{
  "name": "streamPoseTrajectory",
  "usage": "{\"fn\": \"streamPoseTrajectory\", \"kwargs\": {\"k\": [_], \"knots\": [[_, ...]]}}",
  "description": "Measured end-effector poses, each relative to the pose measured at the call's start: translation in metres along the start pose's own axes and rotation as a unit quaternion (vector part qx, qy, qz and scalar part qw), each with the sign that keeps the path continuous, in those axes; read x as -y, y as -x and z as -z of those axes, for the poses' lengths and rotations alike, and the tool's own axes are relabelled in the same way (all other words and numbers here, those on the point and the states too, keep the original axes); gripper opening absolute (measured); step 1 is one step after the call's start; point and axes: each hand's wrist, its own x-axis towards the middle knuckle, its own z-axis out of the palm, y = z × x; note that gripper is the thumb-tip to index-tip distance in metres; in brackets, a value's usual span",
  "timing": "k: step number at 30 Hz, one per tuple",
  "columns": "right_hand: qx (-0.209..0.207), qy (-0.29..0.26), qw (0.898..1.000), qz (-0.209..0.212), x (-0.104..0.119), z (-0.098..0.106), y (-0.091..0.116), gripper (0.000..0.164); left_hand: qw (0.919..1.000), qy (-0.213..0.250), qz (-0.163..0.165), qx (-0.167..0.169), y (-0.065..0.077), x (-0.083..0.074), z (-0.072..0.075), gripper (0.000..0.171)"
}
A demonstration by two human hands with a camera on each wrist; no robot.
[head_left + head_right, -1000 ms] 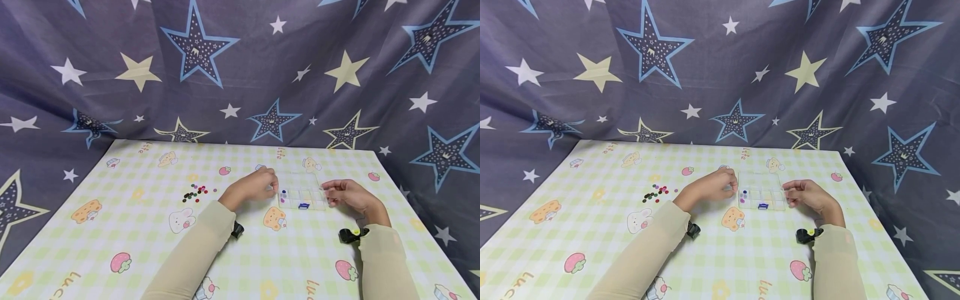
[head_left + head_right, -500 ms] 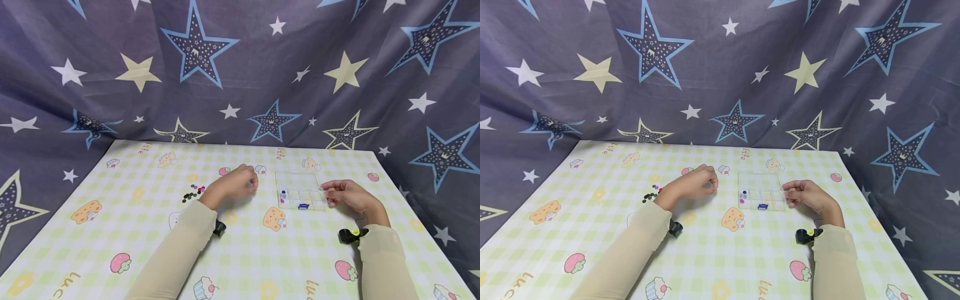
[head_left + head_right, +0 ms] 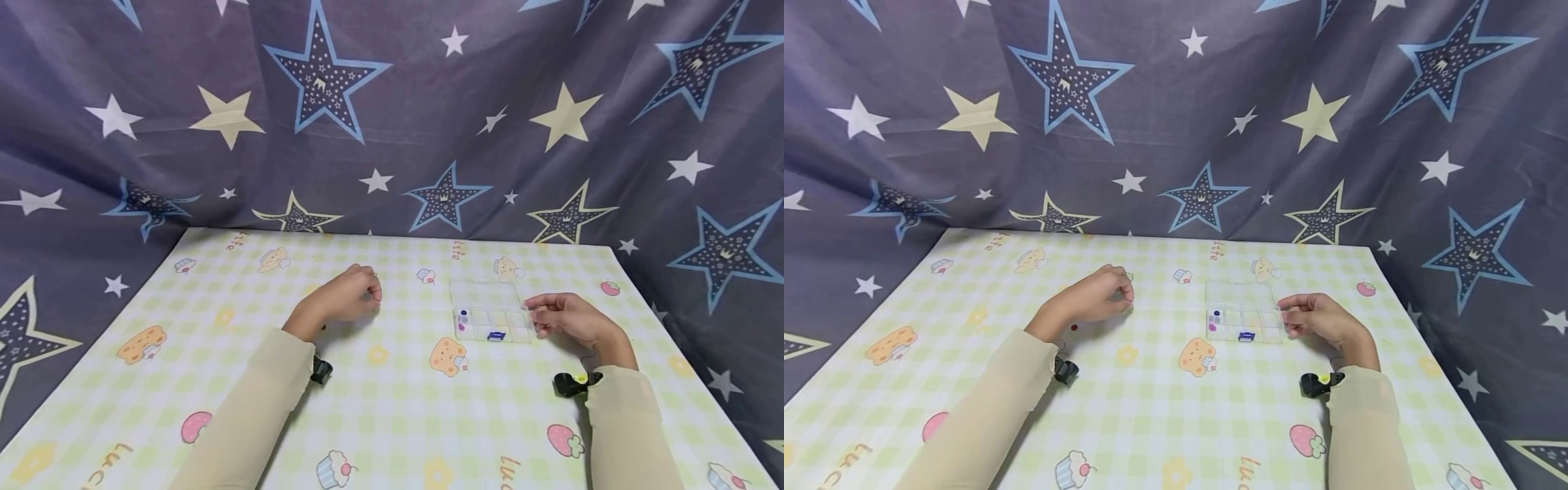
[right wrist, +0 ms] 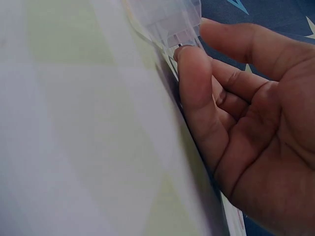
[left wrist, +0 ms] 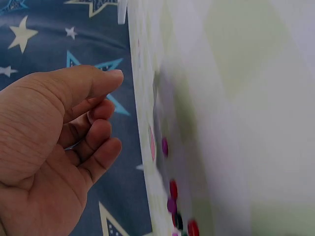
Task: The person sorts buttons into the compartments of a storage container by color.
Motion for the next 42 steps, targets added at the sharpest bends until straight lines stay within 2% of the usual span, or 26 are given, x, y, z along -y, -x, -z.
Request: {"fn": "streamPoseTrajectory", "kwargs": {"k": [7,21,30,42], "knots": [[-0.001,-0.002,1.0,0.002,-0.003,0.002,-0.001,0.05,0.9996,0.009,0.025,-0.006,0.015,0.012,0.007,0.004],[0.003,-0.007,1.0,0.002,-0.001,0.001,0.0,0.05,0.9983,0.013,0.056,0.01,0.031,0.029,0.008,0.008],[0.002,-0.004,1.0,0.005,0.001,0.001,0.0,0.049,0.9986,0.007,0.05,0.017,0.031,0.031,0.007,0.004],[0.003,-0.005,1.0,0.005,0.001,0.001,0.001,0.05,0.9988,-0.003,0.043,0.022,0.026,0.027,0.006,0.011]]}}
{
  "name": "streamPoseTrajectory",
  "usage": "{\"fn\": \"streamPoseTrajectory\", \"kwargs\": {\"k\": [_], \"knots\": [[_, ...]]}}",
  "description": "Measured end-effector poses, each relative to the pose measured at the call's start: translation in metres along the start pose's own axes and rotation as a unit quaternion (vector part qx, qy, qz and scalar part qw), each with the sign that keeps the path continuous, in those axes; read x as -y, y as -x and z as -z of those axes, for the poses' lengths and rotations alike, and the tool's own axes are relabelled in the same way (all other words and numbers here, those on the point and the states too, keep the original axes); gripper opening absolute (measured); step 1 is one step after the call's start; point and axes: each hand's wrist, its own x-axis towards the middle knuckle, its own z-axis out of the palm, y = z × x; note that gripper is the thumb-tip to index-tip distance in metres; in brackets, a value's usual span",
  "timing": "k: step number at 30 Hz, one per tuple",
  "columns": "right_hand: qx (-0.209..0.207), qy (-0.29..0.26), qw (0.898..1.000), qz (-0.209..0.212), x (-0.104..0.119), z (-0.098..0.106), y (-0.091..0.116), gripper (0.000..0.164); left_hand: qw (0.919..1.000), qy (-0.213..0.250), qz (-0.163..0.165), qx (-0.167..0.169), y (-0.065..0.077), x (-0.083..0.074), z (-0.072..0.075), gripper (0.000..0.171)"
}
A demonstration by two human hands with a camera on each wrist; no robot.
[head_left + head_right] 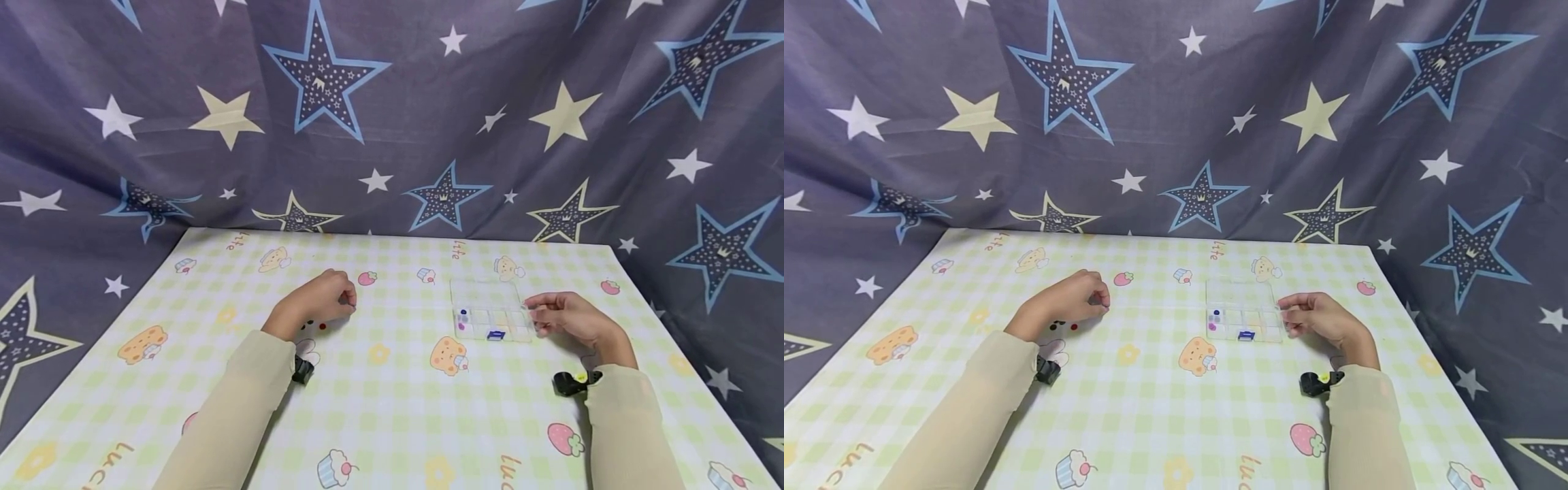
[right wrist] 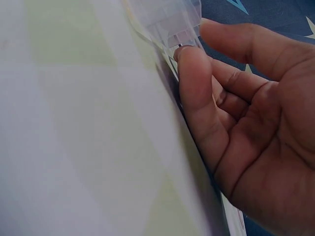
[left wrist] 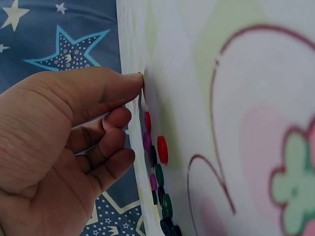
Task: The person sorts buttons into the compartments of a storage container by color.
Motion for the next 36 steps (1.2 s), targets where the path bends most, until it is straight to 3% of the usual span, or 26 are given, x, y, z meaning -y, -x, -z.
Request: {"fn": "streamPoseTrajectory", "kwargs": {"k": [8,19,29,36], "knots": [[-0.002,0.0,1.0,0.002,-0.001,-0.001,0.0,0.047,0.9998,-0.002,0.012,0.016,-0.004,-0.003,0.002,0.012],[-0.001,0.004,1.0,-0.001,-0.001,0.0,-0.001,0.05,0.9995,0.007,0.019,0.023,0.001,-0.003,0.003,0.013],[-0.001,0.0,1.0,-0.002,0.002,0.0,0.001,0.049,0.9997,0.019,0.002,-0.018,-0.005,-0.006,-0.003,0.008],[-0.001,0.001,1.0,-0.006,0.002,0.0,0.001,0.049,0.9975,0.037,-0.048,-0.037,-0.018,-0.019,-0.008,0.007]]}}
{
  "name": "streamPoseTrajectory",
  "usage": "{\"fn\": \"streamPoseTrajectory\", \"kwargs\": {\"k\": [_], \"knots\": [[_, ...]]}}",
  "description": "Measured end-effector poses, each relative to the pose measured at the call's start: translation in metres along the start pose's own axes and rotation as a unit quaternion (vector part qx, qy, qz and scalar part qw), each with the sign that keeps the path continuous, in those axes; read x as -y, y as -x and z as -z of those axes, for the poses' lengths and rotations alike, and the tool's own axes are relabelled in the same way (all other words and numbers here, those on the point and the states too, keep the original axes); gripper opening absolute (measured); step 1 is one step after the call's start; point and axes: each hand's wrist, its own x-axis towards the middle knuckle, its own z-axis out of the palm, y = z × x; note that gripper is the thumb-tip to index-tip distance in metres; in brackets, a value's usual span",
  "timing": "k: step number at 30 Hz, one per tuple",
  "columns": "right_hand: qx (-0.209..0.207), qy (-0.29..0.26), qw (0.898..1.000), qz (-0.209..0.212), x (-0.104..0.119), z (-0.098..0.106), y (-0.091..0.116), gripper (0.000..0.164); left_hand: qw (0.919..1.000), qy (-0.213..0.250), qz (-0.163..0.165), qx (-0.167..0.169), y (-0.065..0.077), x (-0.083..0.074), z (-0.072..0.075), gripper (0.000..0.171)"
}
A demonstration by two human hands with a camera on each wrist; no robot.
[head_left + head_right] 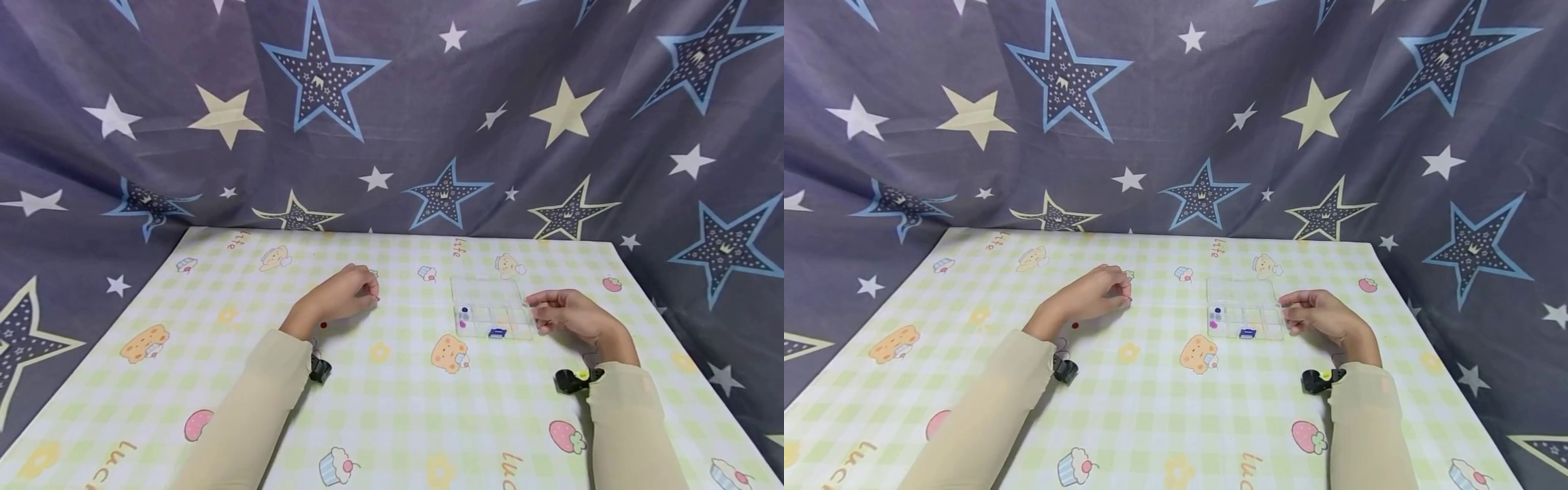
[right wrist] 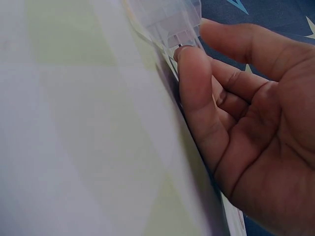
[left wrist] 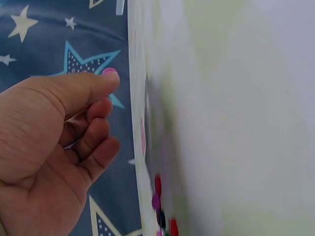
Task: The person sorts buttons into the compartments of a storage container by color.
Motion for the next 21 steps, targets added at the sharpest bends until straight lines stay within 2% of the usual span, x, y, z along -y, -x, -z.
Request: {"fn": "streamPoseTrajectory", "kwargs": {"k": [9,16,21], "knots": [[0.002,-0.005,1.0,0.001,-0.004,0.002,-0.002,0.049,0.9996,-0.007,-0.025,-0.01,-0.024,-0.015,-0.016,0.009],[0.002,-0.001,1.0,0.006,-0.004,0.002,-0.003,0.05,0.9997,-0.019,-0.013,-0.013,-0.036,-0.027,-0.025,0.01],[0.003,-0.005,1.0,0.008,-0.004,0.002,-0.002,0.05,0.9993,-0.023,-0.026,-0.011,-0.043,-0.035,-0.028,0.01]]}}
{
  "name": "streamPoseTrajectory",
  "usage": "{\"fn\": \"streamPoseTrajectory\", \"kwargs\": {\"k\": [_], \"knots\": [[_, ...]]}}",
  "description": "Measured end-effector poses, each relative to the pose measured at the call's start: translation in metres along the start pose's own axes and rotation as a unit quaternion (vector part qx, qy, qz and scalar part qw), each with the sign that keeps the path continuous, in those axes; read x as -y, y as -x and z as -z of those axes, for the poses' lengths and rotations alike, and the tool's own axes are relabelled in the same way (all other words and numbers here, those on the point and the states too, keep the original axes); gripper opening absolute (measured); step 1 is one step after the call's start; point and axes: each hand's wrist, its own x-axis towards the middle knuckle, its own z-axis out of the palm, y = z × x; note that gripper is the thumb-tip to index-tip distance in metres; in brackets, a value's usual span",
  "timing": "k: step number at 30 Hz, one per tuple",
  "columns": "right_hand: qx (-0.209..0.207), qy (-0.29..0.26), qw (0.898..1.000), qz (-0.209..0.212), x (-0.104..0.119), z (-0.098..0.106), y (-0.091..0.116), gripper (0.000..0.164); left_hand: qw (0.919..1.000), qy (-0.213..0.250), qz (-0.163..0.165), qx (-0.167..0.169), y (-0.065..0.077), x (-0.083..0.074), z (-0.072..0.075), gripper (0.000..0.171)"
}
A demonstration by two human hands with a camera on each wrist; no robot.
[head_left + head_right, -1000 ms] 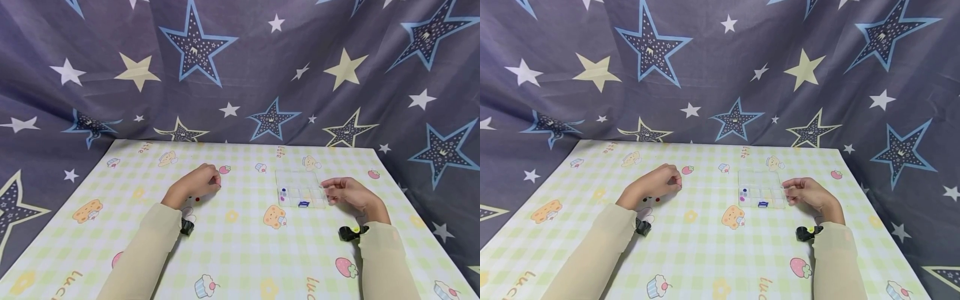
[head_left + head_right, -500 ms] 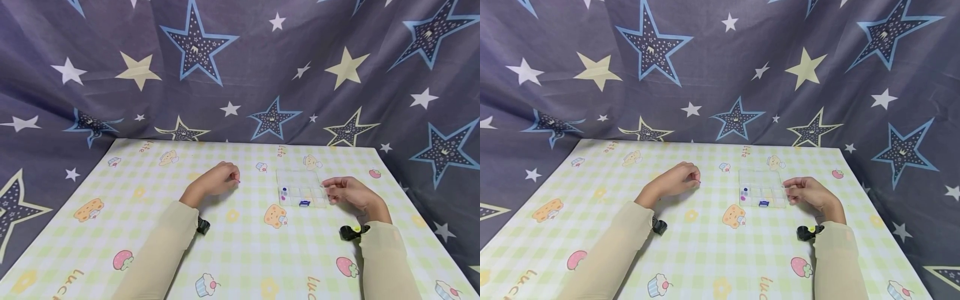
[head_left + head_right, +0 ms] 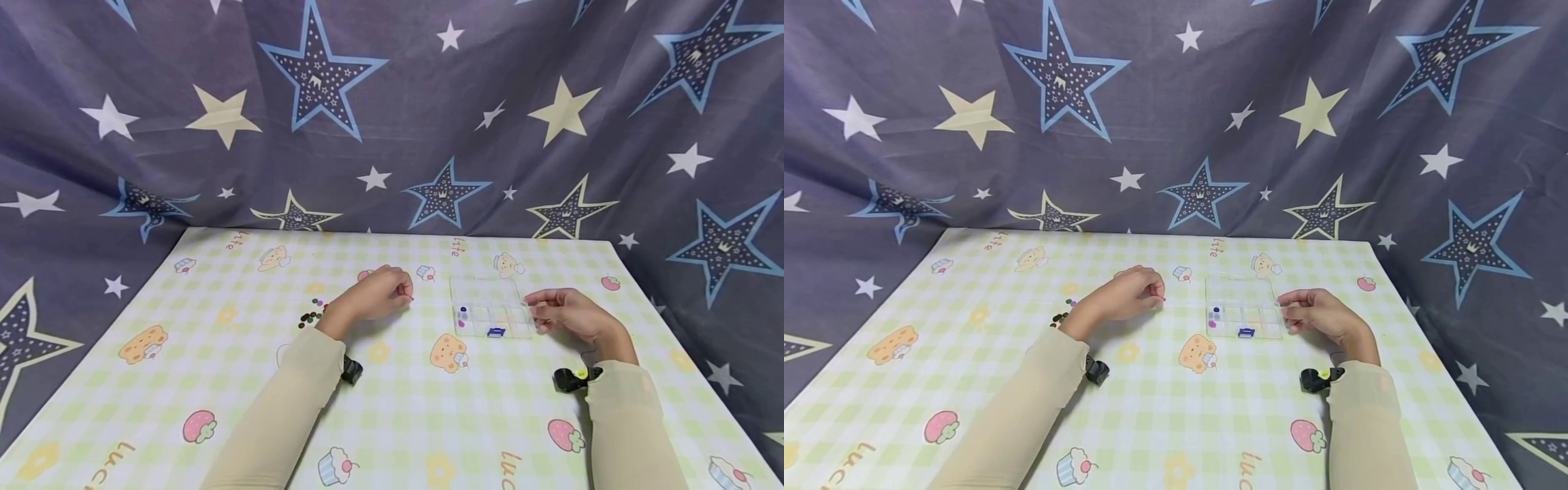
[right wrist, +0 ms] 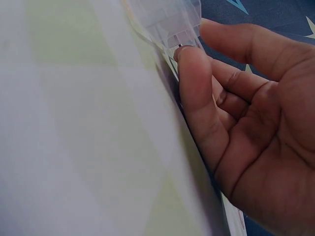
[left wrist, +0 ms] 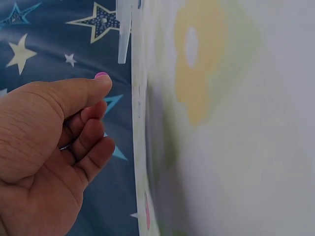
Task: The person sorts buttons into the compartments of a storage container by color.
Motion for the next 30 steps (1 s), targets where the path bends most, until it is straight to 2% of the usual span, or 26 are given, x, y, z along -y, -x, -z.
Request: {"fn": "streamPoseTrajectory", "kwargs": {"k": [7,14,18,23,30], "knots": [[0.002,-0.004,1.0,-0.002,0.0,-0.001,0.0,0.05,0.9999,0.004,-0.009,0.006,-0.009,-0.011,-0.001,0.01],[0.0,-0.001,1.0,-0.007,0.0,-0.001,-0.001,0.049,0.9993,0.009,-0.033,0.011,-0.021,-0.023,-0.005,0.01],[0.0,-0.001,1.0,-0.006,0.0,-0.001,-0.001,0.049,0.9991,0.002,-0.04,0.015,-0.029,-0.031,-0.008,0.01],[0.002,0.001,1.0,-0.001,0.0,0.0,-0.001,0.049,0.9977,-0.001,-0.065,0.017,-0.037,-0.043,-0.011,0.009],[0.002,0.002,1.0,0.001,0.0,0.0,0.0,0.049,0.9968,-0.017,-0.069,0.037,-0.045,-0.059,-0.016,0.007]]}}
